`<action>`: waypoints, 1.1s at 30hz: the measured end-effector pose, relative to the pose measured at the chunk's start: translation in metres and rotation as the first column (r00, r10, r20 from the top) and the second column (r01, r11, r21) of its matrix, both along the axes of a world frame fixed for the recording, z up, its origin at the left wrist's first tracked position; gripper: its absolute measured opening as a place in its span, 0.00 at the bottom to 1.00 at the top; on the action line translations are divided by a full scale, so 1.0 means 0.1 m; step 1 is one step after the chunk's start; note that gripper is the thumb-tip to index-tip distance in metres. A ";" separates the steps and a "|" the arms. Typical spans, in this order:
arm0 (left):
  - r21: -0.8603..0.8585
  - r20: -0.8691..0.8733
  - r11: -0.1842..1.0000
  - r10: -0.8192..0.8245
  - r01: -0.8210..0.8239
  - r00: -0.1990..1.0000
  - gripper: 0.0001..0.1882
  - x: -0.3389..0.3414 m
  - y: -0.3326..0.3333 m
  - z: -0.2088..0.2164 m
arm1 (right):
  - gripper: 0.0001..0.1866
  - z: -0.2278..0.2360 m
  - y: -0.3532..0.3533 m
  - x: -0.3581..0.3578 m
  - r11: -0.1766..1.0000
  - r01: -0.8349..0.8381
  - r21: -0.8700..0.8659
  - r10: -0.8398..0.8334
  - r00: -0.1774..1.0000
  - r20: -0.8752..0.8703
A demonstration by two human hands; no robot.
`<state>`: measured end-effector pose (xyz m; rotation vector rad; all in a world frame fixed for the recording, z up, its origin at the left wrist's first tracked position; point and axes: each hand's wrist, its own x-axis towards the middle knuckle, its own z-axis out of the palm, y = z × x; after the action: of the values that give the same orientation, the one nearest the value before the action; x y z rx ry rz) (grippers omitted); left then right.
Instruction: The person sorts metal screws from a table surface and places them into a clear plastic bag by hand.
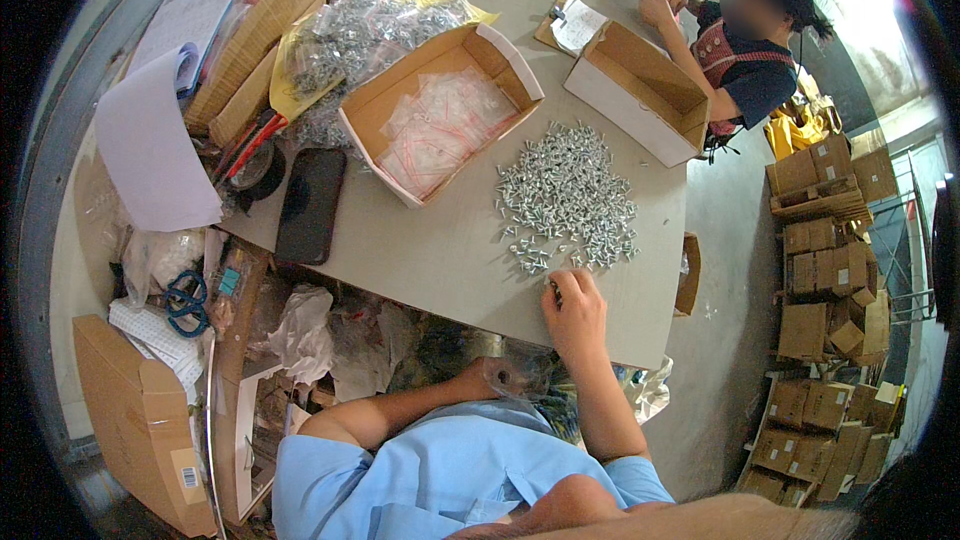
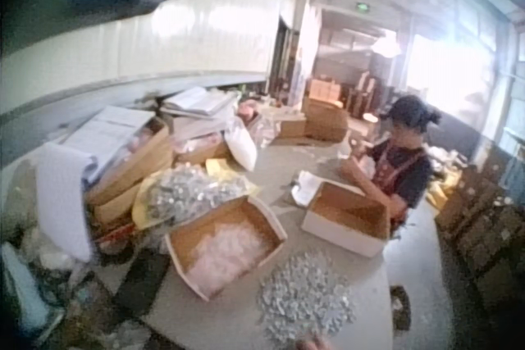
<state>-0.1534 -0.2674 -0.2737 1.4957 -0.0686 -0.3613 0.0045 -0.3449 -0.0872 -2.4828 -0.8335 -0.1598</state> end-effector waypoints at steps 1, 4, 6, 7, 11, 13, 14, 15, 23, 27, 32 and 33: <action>-0.038 0.006 0.999 0.022 -0.022 1.000 0.14 0.00 -0.01 -0.03 | 0.07 0.01 -0.02 -0.04 1.000 -0.005 -0.006 0.005 1.000 0.003; -0.020 -0.027 1.000 -0.017 0.016 0.999 0.16 0.00 -0.01 -0.05 | 0.05 0.07 -0.05 -0.18 1.000 0.001 -0.001 -0.001 0.998 -0.069; 0.024 -0.107 0.996 -0.086 0.089 0.991 0.16 0.03 0.04 0.02 | 0.04 0.17 -0.13 -0.25 0.991 -0.123 -0.060 0.109 0.974 -0.198; 0.046 -0.149 0.991 -0.119 0.127 0.982 0.17 0.04 0.06 0.07 | 0.04 0.22 -0.16 -0.26 0.979 -0.187 -0.080 0.160 0.951 -0.264; -0.032 0.022 0.995 0.097 -0.097 0.995 0.17 0.00 0.02 0.17 | 0.06 0.38 -0.16 -0.14 0.948 -0.316 0.016 0.278 0.807 -0.521; -0.070 0.064 0.992 0.111 -0.106 0.992 0.17 -0.01 0.02 0.18 | 0.11 0.31 -0.06 -0.05 0.995 -0.075 0.066 0.098 0.855 -0.510; -0.061 0.046 0.994 0.097 -0.094 0.994 0.16 -0.01 0.01 0.17 | 0.11 0.24 -0.02 0.00 0.993 -0.064 0.103 0.099 0.918 -0.383; -0.052 0.027 0.995 0.085 -0.084 0.996 0.16 -0.01 0.01 0.16 | 0.12 0.14 0.02 0.05 0.988 -0.060 0.141 0.094 0.964 -0.248; -0.052 -0.013 0.997 0.057 -0.058 0.998 0.12 0.01 0.03 0.15 | 0.11 0.00 0.20 0.20 0.986 -0.159 0.045 0.160 0.987 -0.003; -0.079 -0.019 0.996 0.026 -0.028 0.999 0.11 0.03 0.08 0.28 | 0.08 -0.03 0.18 0.18 0.992 -0.116 0.053 0.114 0.993 0.042; -0.038 -0.053 0.999 0.008 -0.010 0.999 0.12 0.04 0.11 0.32 | 0.07 0.00 0.10 -0.01 0.999 -0.021 0.038 0.018 0.998 0.055; -0.037 -0.022 0.999 0.030 -0.031 0.999 0.12 0.02 0.07 0.22 | 0.06 0.01 0.08 -0.05 0.999 -0.016 0.031 0.015 0.999 0.044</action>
<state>-0.1511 -0.2601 -0.2514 1.4537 -0.0348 -0.3496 -0.0009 -0.3370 -0.0858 -2.4504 -0.8617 -0.2204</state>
